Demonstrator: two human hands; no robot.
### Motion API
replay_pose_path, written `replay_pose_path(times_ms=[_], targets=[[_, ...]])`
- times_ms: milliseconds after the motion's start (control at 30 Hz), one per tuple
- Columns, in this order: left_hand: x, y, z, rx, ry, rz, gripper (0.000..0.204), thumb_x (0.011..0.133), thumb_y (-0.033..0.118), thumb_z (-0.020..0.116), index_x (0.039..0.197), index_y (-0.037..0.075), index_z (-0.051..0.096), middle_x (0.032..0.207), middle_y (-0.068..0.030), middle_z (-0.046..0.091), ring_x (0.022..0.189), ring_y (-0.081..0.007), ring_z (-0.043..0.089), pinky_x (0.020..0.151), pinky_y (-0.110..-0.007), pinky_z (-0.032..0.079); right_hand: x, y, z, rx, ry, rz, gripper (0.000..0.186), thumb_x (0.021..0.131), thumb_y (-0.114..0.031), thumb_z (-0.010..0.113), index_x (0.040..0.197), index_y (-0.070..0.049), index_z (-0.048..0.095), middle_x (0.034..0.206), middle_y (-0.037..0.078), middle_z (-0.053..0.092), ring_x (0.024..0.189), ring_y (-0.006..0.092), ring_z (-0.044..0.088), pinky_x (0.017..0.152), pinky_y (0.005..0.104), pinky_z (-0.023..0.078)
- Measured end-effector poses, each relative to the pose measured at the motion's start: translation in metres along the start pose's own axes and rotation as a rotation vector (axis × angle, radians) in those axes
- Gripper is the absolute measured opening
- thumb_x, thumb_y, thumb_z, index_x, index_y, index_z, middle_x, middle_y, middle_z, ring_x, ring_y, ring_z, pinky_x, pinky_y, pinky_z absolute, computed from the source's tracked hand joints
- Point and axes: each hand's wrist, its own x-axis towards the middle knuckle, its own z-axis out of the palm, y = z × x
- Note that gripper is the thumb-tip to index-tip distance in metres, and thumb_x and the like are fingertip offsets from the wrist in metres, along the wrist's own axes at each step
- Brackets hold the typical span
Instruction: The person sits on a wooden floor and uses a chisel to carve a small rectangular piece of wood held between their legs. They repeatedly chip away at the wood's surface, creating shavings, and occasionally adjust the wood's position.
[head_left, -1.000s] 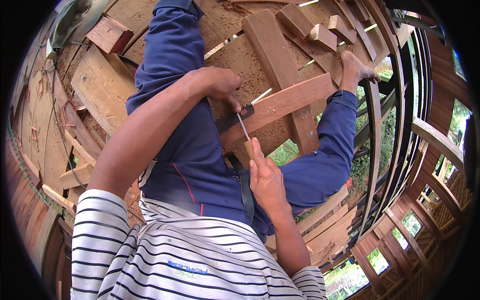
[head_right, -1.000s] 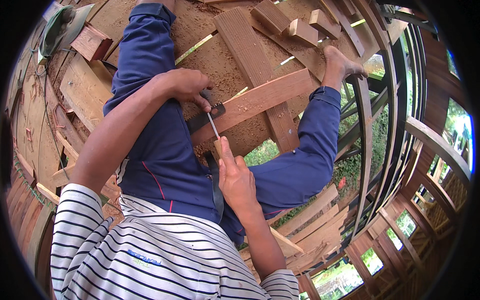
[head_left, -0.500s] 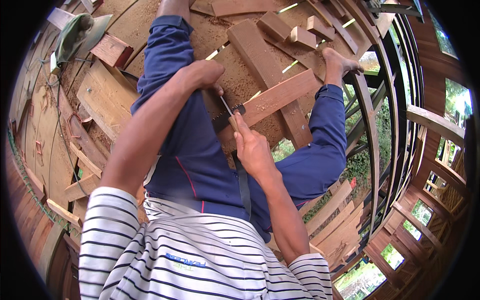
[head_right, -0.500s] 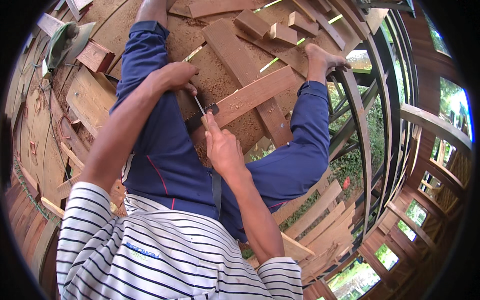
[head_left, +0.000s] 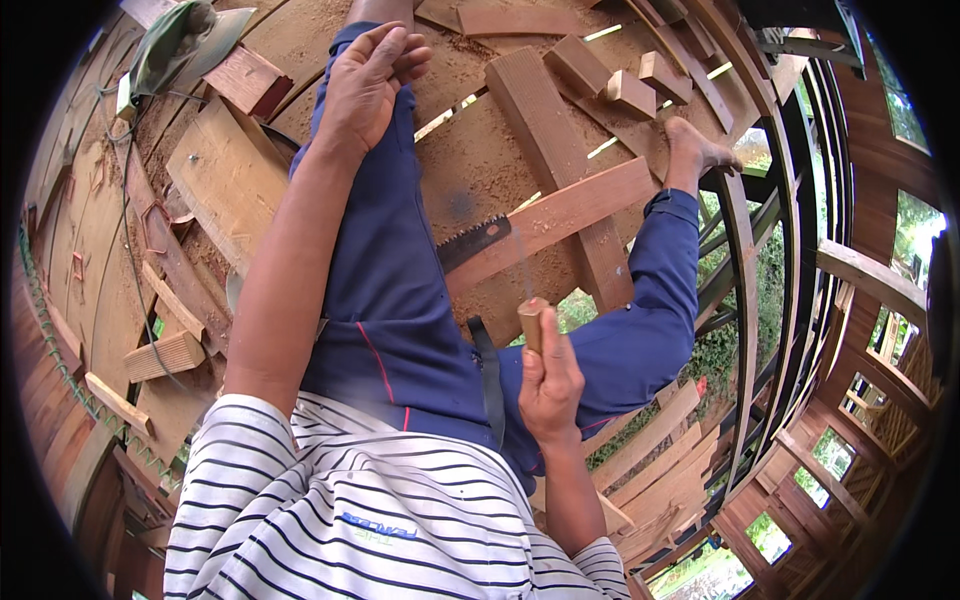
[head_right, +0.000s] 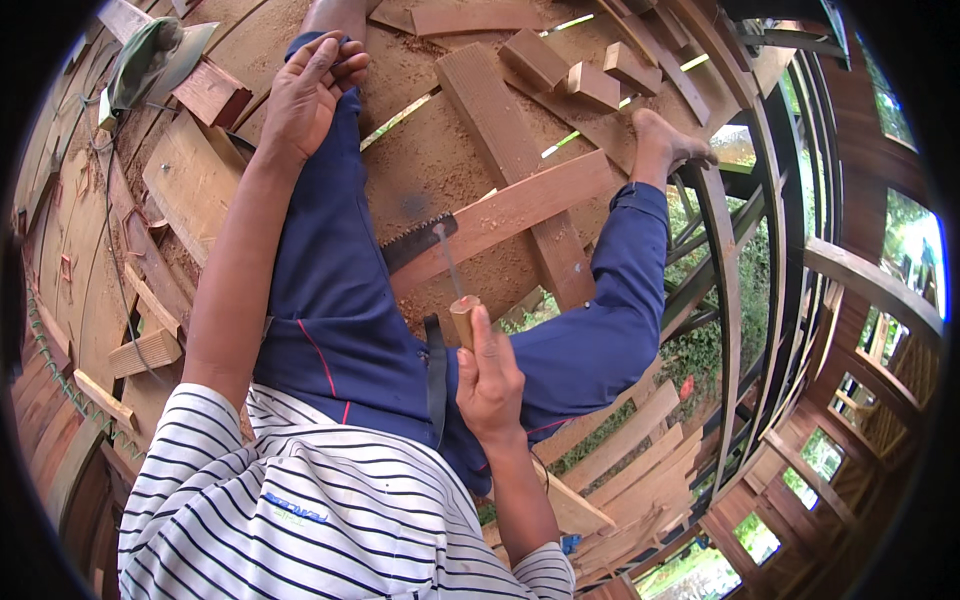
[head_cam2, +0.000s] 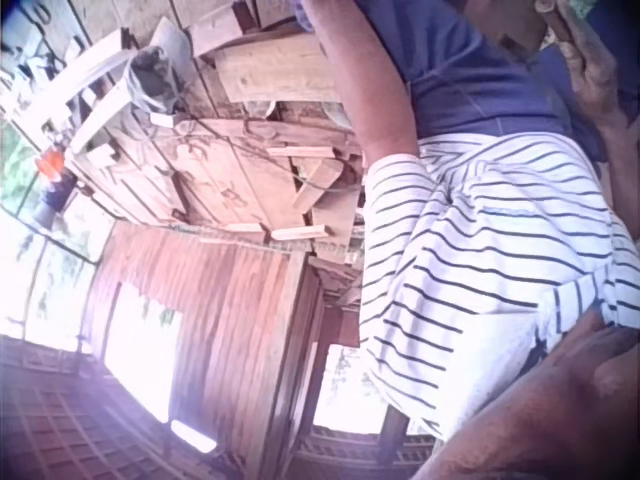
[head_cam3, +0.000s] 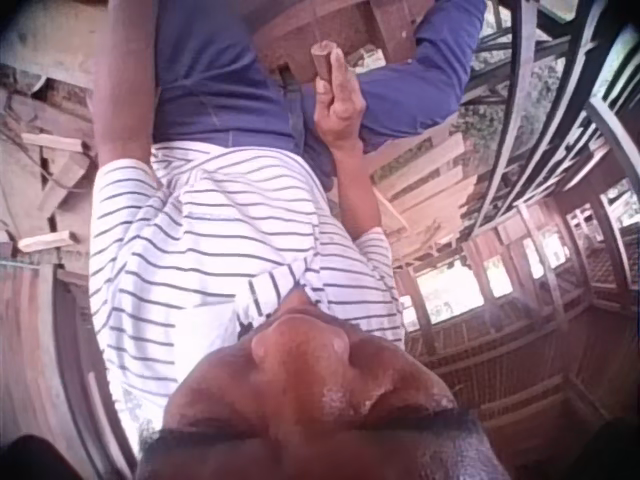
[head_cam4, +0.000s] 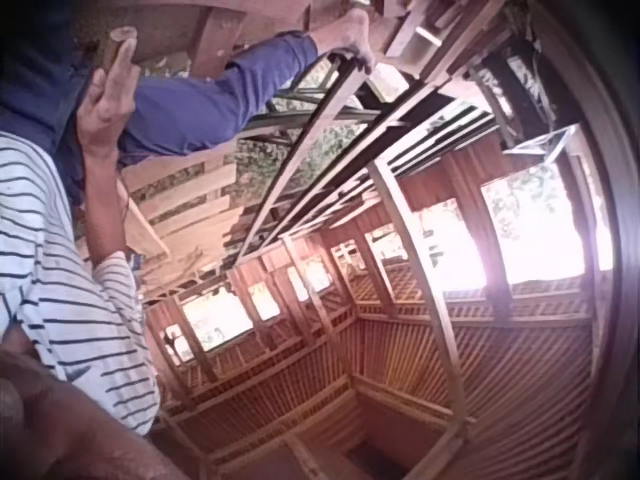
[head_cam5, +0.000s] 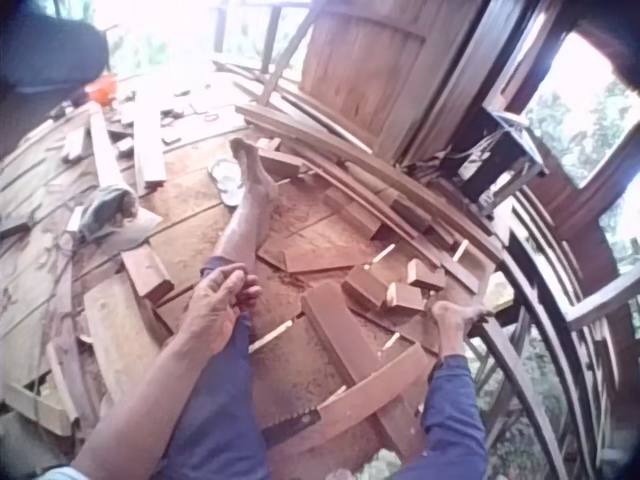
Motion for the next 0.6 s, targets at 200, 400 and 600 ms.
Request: replay_pose_path(times_ms=[200, 400, 600], targets=[[0.003, 0.003, 0.005, 0.164, -0.097, -0.064, 0.037, 0.106, 0.022, 0.062, 0.134, -0.002, 0.056, 0.118, -0.0122, 0.069, 0.106, -0.0197, 0.069, 0.095, -0.033, 0.057, 0.009, 0.017, 0.001, -0.227, -0.287, 0.214, 0.054, 0.103, -0.014, 0.059, 0.156, -0.015, 0.048, 0.088, 0.017, 0.058, 0.071, 0.0350, 0.060, 0.069, 0.0452, 0.053], [-0.009, -0.006, 0.029, 0.658, -0.388, -0.190, 0.053, 0.100, 0.028, 0.073, 0.137, -0.006, 0.055, 0.117, -0.0090, 0.069, 0.105, -0.0128, 0.066, 0.095, -0.026, 0.053, 0.024, 0.026, -0.003, -0.278, -0.286, 0.154, 0.054, 0.102, -0.017, 0.062, 0.155, -0.020, 0.050, 0.085, 0.014, 0.054, 0.068, 0.0348, 0.058, 0.064, 0.0467, 0.051], [-0.011, -0.016, 0.045, 1.241, -0.754, -0.202, 0.070, 0.092, 0.044, 0.078, 0.139, -0.004, 0.057, 0.123, -0.0186, 0.070, 0.114, -0.0277, 0.068, 0.099, -0.038, 0.054, 0.027, 0.042, 0.000, -0.328, -0.343, 0.109, 0.060, 0.099, -0.019, 0.066, 0.156, -0.029, 0.048, 0.087, 0.013, 0.053, 0.066, 0.0367, 0.062, 0.061, 0.0495, 0.054]])
